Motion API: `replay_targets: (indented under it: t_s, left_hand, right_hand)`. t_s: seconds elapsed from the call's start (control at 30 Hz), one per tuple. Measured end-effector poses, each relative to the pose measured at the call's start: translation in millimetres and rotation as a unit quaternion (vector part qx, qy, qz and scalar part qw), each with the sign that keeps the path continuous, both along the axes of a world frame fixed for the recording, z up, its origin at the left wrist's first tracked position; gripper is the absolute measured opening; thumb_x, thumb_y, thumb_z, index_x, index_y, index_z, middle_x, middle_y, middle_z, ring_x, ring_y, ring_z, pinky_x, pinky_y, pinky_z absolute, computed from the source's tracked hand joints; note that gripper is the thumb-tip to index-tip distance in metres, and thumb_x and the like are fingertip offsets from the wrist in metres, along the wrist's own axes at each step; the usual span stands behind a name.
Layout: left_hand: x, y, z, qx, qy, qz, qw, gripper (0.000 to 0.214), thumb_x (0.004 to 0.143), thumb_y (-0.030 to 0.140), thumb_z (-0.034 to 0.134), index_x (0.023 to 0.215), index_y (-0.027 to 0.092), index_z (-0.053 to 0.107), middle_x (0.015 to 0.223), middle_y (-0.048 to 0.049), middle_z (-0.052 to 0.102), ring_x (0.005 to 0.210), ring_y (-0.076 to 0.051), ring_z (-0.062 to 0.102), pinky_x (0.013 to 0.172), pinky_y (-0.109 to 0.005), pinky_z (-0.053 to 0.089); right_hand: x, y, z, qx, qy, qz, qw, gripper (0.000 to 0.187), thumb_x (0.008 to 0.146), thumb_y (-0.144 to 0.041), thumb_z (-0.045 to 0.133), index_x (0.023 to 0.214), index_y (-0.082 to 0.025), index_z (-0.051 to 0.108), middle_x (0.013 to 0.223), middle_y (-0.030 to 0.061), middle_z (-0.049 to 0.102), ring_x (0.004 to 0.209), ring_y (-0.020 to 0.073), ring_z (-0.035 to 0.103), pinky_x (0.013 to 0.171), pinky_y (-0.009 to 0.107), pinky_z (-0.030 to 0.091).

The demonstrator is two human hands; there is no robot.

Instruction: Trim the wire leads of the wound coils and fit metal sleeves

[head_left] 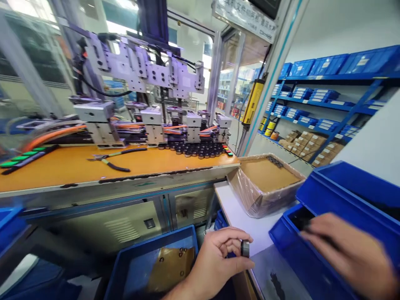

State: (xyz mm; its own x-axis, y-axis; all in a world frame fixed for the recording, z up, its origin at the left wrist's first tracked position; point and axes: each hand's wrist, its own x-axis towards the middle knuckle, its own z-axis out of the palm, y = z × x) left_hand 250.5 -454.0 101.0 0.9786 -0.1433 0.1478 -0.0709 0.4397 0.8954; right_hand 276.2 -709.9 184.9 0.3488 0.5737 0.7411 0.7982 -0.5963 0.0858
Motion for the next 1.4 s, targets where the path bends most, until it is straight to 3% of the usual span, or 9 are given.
replay_targets:
  t_s: [0.1,0.2,0.37,0.5,0.63,1.03,1.23,1.4]
  left_hand:
    - [-2.9,-8.9,-0.9,0.029,-0.018,-0.013,0.999,0.036,0.056,0.006,0.087,0.09,0.017,0.08,0.066,-0.0009,0.074,0.06,-0.012,0.067,0.063,-0.019,0.055]
    - [-4.6,-14.6,-4.6,0.034,-0.057,-0.016,0.998,0.039,0.056,0.006,0.088,0.092,0.02,0.081,0.07,-0.0016,0.079,0.065,-0.015,0.073,0.067,-0.02,0.059]
    - [-3.1,-24.6,-7.8,0.033,-0.099,0.012,0.994,0.042,0.055,0.003,0.088,0.092,0.023,0.081,0.078,-0.0028,0.082,0.068,-0.015,0.076,0.068,-0.016,0.06]
    - [-1.5,-28.0,-6.1,0.028,-0.105,0.019,0.994,0.044,0.057,0.0,0.086,0.093,0.024,0.081,0.089,-0.0059,0.082,0.074,-0.018,0.078,0.071,-0.02,0.062]
    - [-3.4,-24.3,-2.5,0.031,-0.123,0.034,0.991,0.047,0.054,-0.001,0.086,0.092,0.025,0.081,0.089,-0.0053,0.082,0.073,-0.018,0.078,0.07,-0.018,0.062]
    - [-12.5,-19.5,3.9,-0.01,-0.087,-0.033,0.996,0.049,0.056,0.0,0.088,0.095,0.028,0.08,0.088,-0.0031,0.082,0.075,-0.019,0.079,0.072,-0.019,0.062]
    - [-18.6,-12.3,17.9,-0.003,-0.095,-0.056,0.994,0.047,0.057,0.001,0.087,0.095,0.029,0.081,0.086,-0.0017,0.082,0.076,-0.018,0.079,0.071,-0.017,0.061]
    - [-32.7,3.1,31.2,0.011,-0.128,-0.064,0.99,0.047,0.055,0.004,0.089,0.095,0.027,0.081,0.088,-0.0041,0.082,0.073,-0.018,0.078,0.069,-0.017,0.061]
  right_hand:
    - [-10.8,36.4,-30.0,0.019,0.052,0.095,0.994,0.017,0.098,-0.019,0.054,0.086,-0.016,0.065,0.072,0.0039,0.069,0.063,0.0129,0.066,0.06,0.022,0.055]
    - [-17.9,59.4,-49.9,0.054,0.073,0.121,0.988,0.022,0.1,-0.017,0.049,0.084,-0.013,0.063,0.072,0.006,0.068,0.065,0.0136,0.066,0.06,0.024,0.054]
    - [-17.8,53.2,-58.2,0.054,0.079,0.141,0.985,0.021,0.099,-0.012,0.046,0.088,-0.011,0.063,0.075,0.0078,0.068,0.07,0.0153,0.067,0.063,0.025,0.055]
    - [-17.9,42.6,-61.5,0.055,0.082,0.122,0.988,0.013,0.097,-0.013,0.051,0.096,-0.01,0.064,0.083,0.0091,0.07,0.079,0.0167,0.069,0.071,0.027,0.057]
    - [-19.1,40.4,-61.0,0.05,0.075,0.089,0.992,0.014,0.095,-0.014,0.056,0.106,-0.01,0.063,0.091,0.0099,0.07,0.083,0.0156,0.068,0.073,0.025,0.057]
    - [-21.2,35.9,-61.0,-0.015,0.026,0.142,0.989,0.022,0.092,-0.009,0.054,0.111,-0.01,0.065,0.092,0.0092,0.071,0.081,0.0168,0.069,0.072,0.029,0.06]
    - [-29.0,40.0,-43.6,-0.023,-0.003,0.172,0.985,0.026,0.096,-0.01,0.043,0.111,-0.006,0.064,0.091,0.0125,0.071,0.084,0.0198,0.069,0.072,0.032,0.06]
    - [-43.6,60.5,-25.7,-0.016,-0.023,0.204,0.978,0.031,0.1,-0.012,0.035,0.107,-0.005,0.065,0.082,0.0116,0.072,0.077,0.0192,0.068,0.065,0.031,0.059]
